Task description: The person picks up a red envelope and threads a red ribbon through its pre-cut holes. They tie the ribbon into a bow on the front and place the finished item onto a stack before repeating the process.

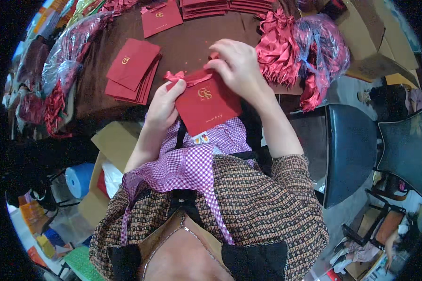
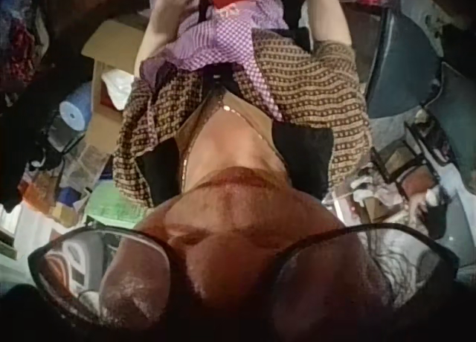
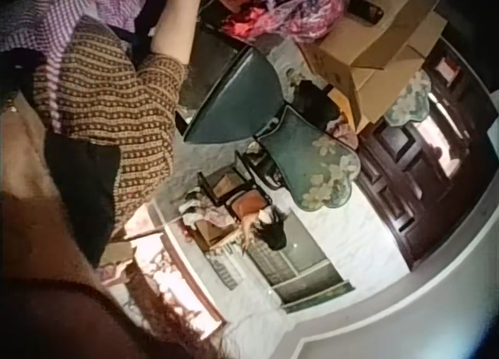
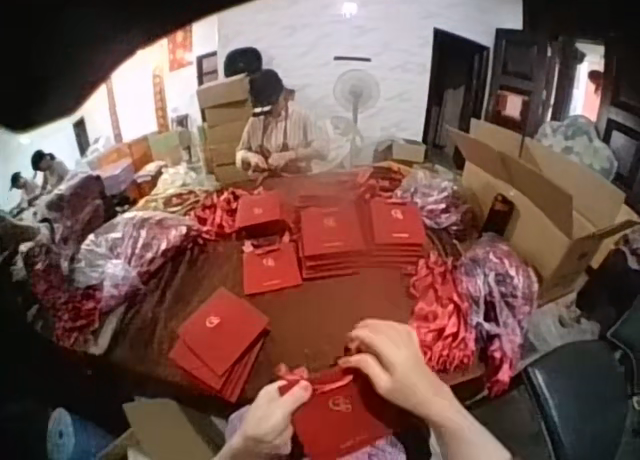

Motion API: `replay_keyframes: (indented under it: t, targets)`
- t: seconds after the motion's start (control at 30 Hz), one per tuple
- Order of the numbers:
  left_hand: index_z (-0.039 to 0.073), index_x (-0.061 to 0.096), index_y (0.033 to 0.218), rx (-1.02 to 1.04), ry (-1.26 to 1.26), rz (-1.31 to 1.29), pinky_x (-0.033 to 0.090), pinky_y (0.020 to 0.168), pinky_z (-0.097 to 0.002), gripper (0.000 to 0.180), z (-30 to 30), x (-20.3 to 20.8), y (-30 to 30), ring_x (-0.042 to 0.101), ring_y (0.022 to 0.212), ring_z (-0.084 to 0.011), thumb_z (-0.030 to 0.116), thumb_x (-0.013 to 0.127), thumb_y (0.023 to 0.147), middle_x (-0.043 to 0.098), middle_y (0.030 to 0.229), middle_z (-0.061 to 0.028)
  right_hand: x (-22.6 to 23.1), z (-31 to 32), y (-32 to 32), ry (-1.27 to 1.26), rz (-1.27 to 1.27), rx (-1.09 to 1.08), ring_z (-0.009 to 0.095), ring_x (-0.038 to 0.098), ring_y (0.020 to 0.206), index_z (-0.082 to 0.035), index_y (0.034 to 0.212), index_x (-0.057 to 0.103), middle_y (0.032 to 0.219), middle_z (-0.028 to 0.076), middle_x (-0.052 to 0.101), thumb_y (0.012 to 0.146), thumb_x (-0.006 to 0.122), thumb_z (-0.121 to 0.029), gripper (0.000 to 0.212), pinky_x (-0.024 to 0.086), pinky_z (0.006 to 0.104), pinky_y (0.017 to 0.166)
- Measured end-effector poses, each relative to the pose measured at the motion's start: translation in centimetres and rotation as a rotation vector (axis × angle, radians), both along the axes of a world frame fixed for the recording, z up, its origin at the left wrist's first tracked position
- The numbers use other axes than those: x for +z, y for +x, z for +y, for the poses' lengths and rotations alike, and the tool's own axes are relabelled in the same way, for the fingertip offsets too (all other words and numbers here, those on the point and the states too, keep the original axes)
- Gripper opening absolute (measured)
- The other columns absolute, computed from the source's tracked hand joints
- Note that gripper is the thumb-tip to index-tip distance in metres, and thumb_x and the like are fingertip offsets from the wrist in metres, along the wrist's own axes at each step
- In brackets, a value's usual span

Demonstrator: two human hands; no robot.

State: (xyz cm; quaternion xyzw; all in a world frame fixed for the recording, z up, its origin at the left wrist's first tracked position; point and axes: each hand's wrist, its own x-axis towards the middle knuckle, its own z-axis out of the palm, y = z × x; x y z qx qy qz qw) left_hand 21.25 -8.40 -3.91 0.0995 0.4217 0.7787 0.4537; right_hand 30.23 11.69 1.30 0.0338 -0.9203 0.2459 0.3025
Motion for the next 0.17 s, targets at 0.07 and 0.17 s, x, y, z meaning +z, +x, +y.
replay_keyframes:
  t: [0.07,0.17]
  targets:
    - [-0.003,0.058,0.109,0.0,0.027,-0.003,0.049,0.082,-0.0279,0.022,-0.1,0.3,-0.2,0.061,0.091,-0.0129,0.014,0.054,0.095,0.064,0.102,-0.0076,-0.1,0.1,0.7,-0.306,-0.108,-0.149,0.024,0.062,0.094,0.001,0.119,0.054,0.103,0.011,0.064,0.082,0.065,-0.016,0.042,0.049,0.033,0.079]
    - [-0.003,0.058,0.109,0.025,0.055,0.024,0.049,0.083,-0.0284,0.022,-0.2,0.5,-0.6,0.061,0.091,-0.0131,0.013,0.054,0.094,0.064,0.102,-0.0077,-2.3,0.9,0.2,-0.714,-0.306,0.0,0.02,0.06,0.1,-0.007,0.127,0.052,0.109,0.01,0.062,0.084,0.065,-0.019,0.046,0.046,0.0305,0.088]
